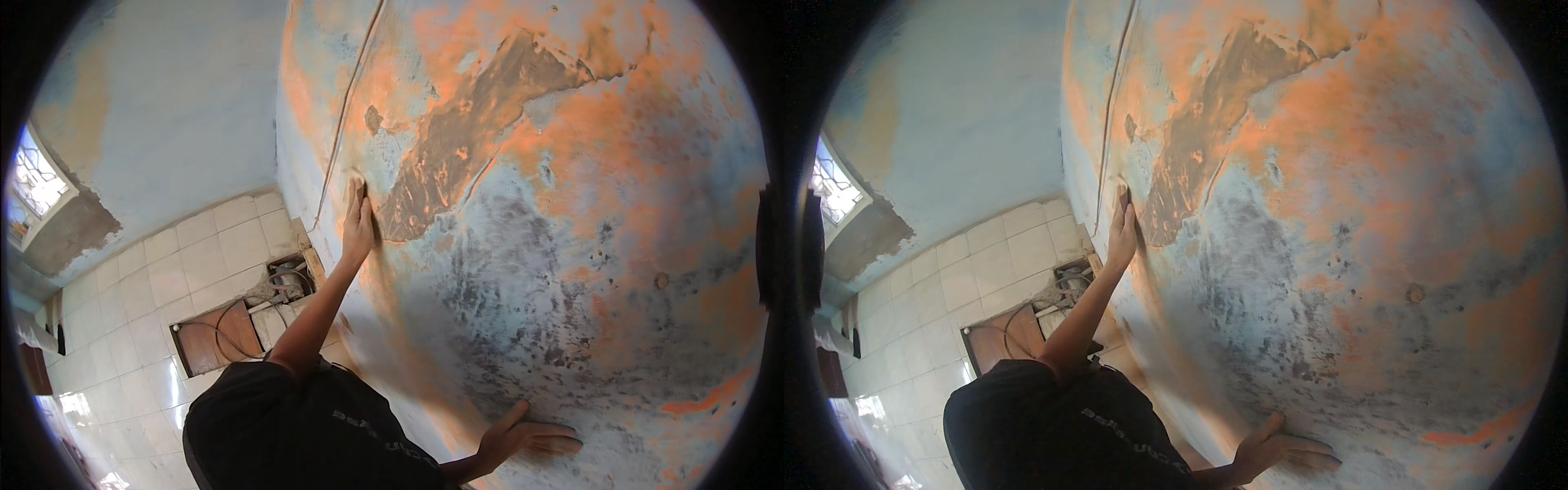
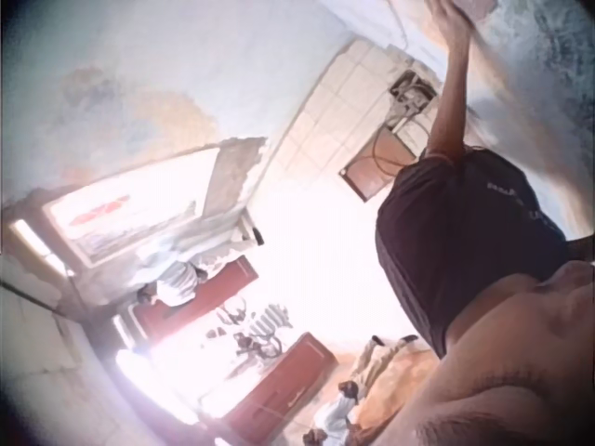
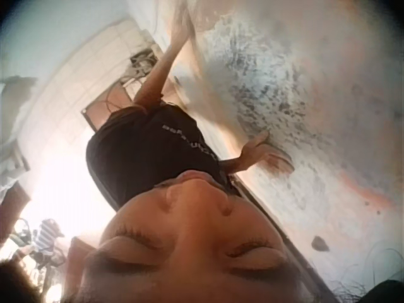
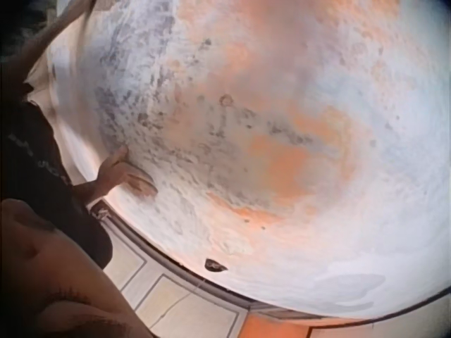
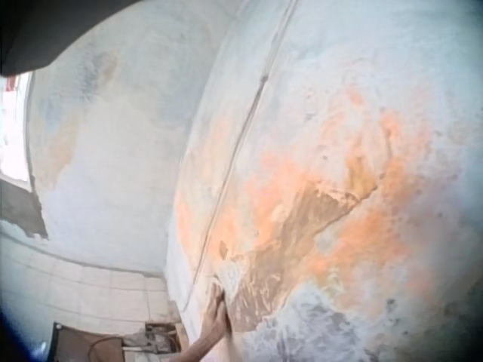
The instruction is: The person sands various sections of the wall using sandpaper by hand.
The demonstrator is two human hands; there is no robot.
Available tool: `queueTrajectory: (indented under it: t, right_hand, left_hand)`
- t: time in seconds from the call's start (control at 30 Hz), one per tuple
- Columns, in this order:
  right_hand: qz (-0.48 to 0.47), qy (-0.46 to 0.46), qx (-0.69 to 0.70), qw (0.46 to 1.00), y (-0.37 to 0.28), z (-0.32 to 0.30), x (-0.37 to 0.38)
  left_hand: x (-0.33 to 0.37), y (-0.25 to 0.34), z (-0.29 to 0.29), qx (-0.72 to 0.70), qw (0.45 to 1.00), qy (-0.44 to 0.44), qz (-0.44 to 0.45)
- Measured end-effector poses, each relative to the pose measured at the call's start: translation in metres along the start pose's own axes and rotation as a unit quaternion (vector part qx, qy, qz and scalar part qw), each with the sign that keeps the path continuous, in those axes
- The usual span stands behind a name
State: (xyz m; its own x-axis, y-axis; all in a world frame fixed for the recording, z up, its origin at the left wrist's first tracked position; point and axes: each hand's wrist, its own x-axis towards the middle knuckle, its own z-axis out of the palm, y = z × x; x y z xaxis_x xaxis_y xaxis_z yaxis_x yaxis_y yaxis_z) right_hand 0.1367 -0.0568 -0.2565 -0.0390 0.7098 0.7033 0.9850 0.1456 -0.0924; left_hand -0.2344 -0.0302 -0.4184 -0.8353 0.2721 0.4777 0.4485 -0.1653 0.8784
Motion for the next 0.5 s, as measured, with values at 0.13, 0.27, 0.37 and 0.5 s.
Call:
queueTrajectory:
  t: [0.13,0.27,0.37,0.5]
  right_hand:
    - [-0.150,0.120,-0.265,0.945,0.002,0.009,0.005]
    - [-0.060,0.082,-0.091,0.991,0.018,0.017,0.001]
    - [-0.065,0.084,-0.093,0.990,0.019,0.020,0.001]
    - [-0.063,0.081,-0.097,0.990,0.019,0.019,-0.001]
  left_hand:
    - [-0.007,-0.022,0.007,-0.030,0.989,0.029,-0.140]
    - [-0.019,0.020,0.016,-0.052,0.993,0.038,-0.095]
    - [-0.021,0.057,0.014,-0.017,1.000,-0.005,0.017]
    - [-0.036,0.093,0.016,0.048,0.982,-0.074,0.169]
